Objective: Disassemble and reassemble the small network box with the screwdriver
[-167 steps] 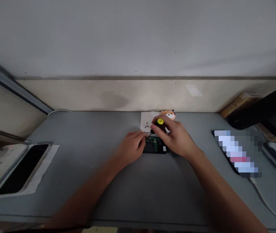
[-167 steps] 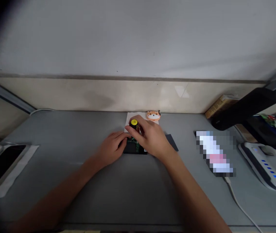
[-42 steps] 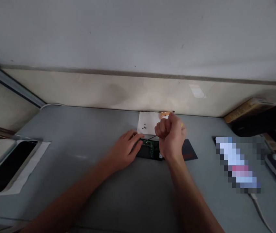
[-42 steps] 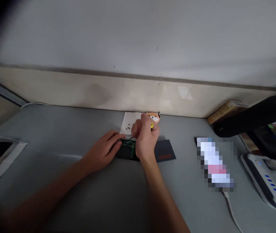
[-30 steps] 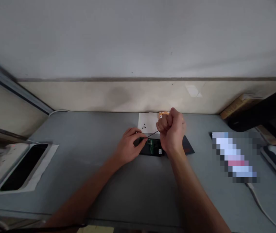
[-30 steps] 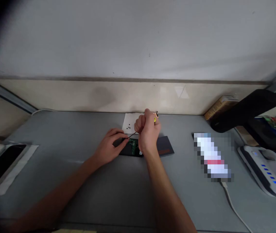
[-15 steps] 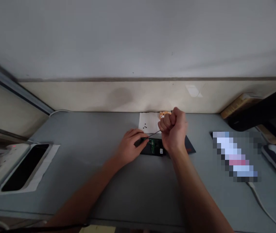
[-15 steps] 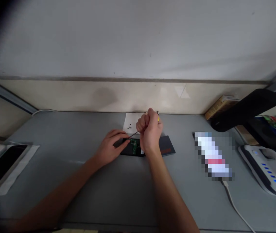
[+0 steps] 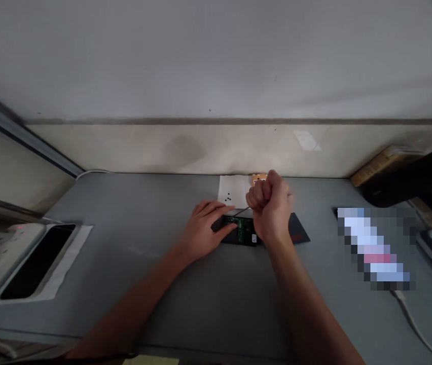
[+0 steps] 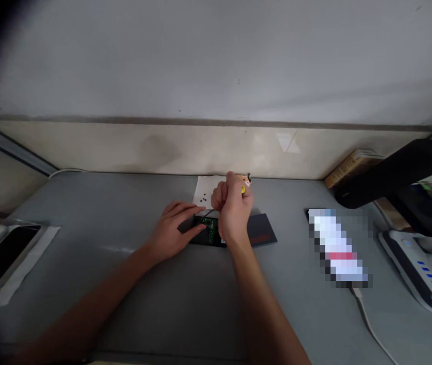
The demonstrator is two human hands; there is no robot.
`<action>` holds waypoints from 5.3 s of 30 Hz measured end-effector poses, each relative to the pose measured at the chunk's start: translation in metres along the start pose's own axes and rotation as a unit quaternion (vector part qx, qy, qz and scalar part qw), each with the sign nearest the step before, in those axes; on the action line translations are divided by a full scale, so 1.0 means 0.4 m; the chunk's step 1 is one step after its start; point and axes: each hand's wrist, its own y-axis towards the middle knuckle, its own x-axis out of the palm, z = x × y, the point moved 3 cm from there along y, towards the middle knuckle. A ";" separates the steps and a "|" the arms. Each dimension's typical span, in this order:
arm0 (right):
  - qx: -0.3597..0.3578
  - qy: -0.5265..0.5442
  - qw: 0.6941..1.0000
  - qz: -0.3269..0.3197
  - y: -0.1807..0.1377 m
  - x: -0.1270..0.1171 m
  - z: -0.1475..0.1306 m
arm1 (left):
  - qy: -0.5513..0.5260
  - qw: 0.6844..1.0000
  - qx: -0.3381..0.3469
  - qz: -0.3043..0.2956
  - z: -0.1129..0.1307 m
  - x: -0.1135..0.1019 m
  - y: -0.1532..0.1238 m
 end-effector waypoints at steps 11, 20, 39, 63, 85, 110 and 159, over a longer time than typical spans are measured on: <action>0.013 -0.026 0.999 0.039 0.006 -0.018 0.046 | -0.014 0.994 -0.063 -0.093 -0.011 -0.009 0.000; 0.012 -0.020 0.998 0.059 0.006 -0.014 0.051 | -0.002 0.991 -0.049 -0.128 -0.003 -0.005 -0.001; -0.027 -0.079 0.995 0.060 0.000 0.008 0.061 | 0.003 0.988 -0.051 -0.142 -0.004 0.001 -0.002; -0.033 -0.047 0.998 0.017 -0.001 0.018 0.020 | 0.029 0.989 -0.034 -0.145 0.004 -0.005 -0.002; 0.007 -0.040 0.999 0.030 -0.001 0.010 0.054 | 0.035 0.986 -0.044 -0.156 -0.001 -0.002 -0.005; 0.027 0.016 0.990 0.138 0.025 -0.027 0.054 | 0.088 0.981 0.008 -0.175 0.004 -0.011 0.000; 0.008 0.035 0.996 0.087 0.014 -0.016 0.006 | -0.086 0.990 -0.110 -0.029 -0.018 -0.013 0.002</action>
